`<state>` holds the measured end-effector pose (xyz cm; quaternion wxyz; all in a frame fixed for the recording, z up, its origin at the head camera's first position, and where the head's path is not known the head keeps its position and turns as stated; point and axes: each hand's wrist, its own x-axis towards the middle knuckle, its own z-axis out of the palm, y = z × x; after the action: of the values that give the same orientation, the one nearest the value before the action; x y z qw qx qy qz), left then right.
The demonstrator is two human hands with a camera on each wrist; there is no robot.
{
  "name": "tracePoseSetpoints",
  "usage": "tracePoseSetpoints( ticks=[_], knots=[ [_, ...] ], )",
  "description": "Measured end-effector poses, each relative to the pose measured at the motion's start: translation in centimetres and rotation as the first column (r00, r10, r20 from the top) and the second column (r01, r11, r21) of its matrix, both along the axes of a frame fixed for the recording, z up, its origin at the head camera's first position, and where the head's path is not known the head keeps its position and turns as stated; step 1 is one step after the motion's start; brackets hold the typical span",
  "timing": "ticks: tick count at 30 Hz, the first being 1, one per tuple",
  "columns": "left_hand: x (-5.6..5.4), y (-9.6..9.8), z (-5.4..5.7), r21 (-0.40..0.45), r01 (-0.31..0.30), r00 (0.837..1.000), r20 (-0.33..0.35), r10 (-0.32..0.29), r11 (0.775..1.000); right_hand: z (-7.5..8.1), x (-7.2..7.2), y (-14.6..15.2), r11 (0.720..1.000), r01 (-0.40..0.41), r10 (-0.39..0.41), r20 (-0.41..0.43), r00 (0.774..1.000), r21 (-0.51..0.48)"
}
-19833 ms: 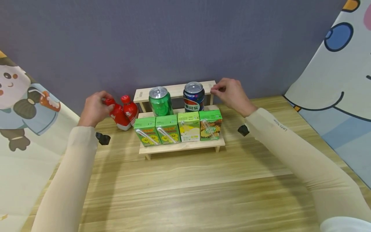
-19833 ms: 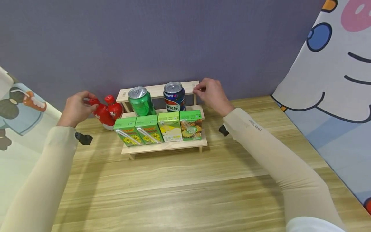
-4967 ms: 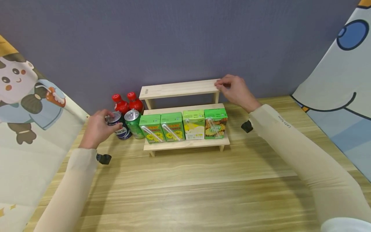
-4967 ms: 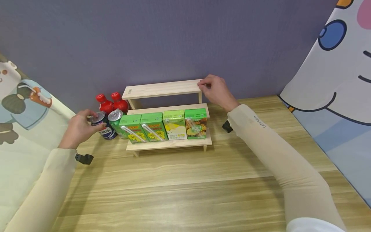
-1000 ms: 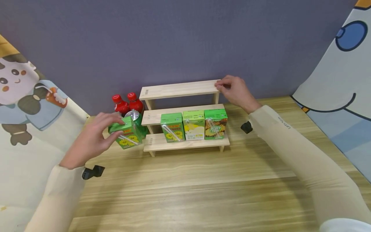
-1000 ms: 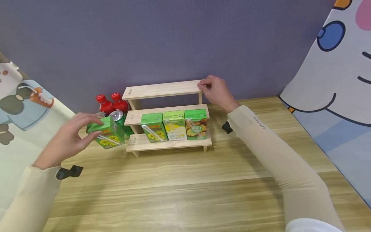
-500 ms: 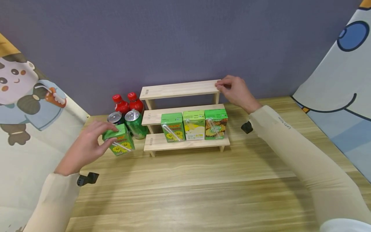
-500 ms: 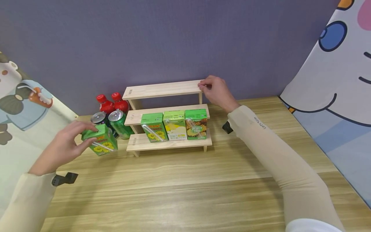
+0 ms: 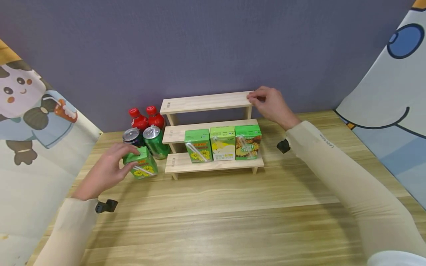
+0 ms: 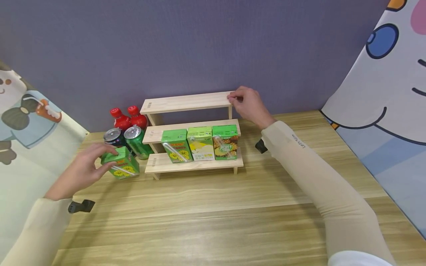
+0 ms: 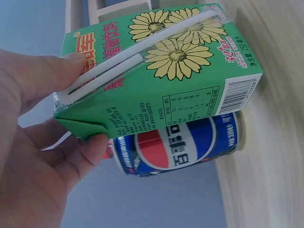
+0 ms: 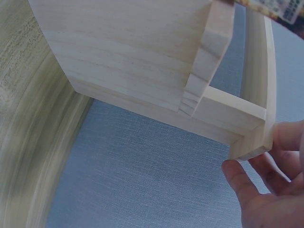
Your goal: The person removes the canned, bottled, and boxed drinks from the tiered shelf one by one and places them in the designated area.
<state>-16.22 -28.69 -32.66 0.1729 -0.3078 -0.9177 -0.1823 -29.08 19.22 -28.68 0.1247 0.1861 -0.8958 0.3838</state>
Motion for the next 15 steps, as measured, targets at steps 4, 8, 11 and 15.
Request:
tracePoseSetpoints(
  ticks=[4,8,11,15],
  knots=[
    [-0.1,0.1,-0.4,0.004,0.002,1.000,0.013,-0.002,1.000,0.0,0.0,0.0,1.000,-0.001,0.001,-0.001,1.000,-0.001],
    [-0.2,0.1,-0.8,0.003,-0.003,0.999,0.040,0.003,1.000,0.0,0.1,-0.1,1.000,-0.002,0.002,0.000,1.000,0.001],
    [-0.3,0.2,-1.1,0.004,-0.013,0.998,0.061,0.012,1.000,0.0,0.1,-0.1,1.000,-0.003,0.003,0.003,1.000,0.003],
    [-0.5,0.4,-1.4,0.017,-0.023,0.998,0.067,0.022,1.000,0.0,0.0,-0.1,1.000,-0.004,0.004,0.007,1.000,0.001]
  ],
)
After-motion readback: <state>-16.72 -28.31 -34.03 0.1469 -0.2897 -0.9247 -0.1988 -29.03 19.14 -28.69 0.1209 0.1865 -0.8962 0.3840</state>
